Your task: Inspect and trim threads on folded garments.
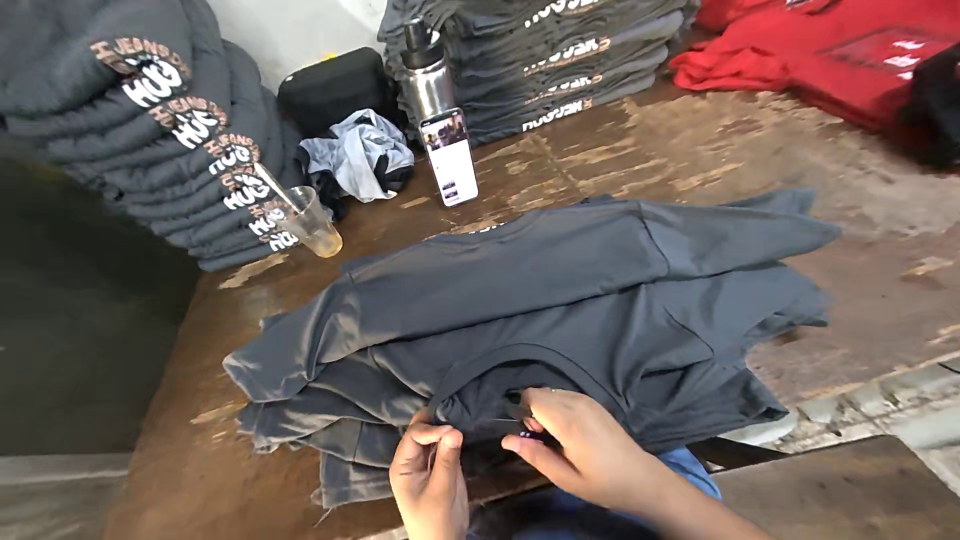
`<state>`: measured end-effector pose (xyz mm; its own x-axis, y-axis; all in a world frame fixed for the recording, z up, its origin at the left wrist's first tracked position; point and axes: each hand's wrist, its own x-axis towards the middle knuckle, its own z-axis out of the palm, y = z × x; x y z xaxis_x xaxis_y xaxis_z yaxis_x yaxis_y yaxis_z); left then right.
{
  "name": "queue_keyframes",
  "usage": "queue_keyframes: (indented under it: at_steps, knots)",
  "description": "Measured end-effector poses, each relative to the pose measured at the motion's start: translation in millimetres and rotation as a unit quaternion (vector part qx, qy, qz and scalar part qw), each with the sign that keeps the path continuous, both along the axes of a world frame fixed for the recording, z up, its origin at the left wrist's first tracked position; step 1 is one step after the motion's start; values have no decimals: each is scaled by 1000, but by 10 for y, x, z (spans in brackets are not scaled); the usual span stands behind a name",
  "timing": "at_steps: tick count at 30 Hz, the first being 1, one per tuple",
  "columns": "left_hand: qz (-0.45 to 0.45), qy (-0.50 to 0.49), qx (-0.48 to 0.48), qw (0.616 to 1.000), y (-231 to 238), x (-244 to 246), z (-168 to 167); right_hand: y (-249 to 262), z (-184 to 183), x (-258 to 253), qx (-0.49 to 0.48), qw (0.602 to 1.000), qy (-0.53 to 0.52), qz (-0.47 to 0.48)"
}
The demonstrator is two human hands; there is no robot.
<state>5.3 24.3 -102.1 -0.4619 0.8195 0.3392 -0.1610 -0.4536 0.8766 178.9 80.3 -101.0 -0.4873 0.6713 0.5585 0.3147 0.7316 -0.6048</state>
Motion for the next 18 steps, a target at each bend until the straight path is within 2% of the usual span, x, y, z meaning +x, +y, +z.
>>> queue_keyframes:
  at_steps: [5, 12, 18]
  knots:
    - [-53, -55, 20, 997, -62, 3, -19, -43, -56, -33, 69, 993, -84, -35]
    - [-69, -15, 40, 997, -107, 7, -25, -70, -5, -246, 108, 990, -64, -58]
    - [-63, 6, 33, 997, -134, -11, -32, -55, -13, -275, 115, 987, -89, -64]
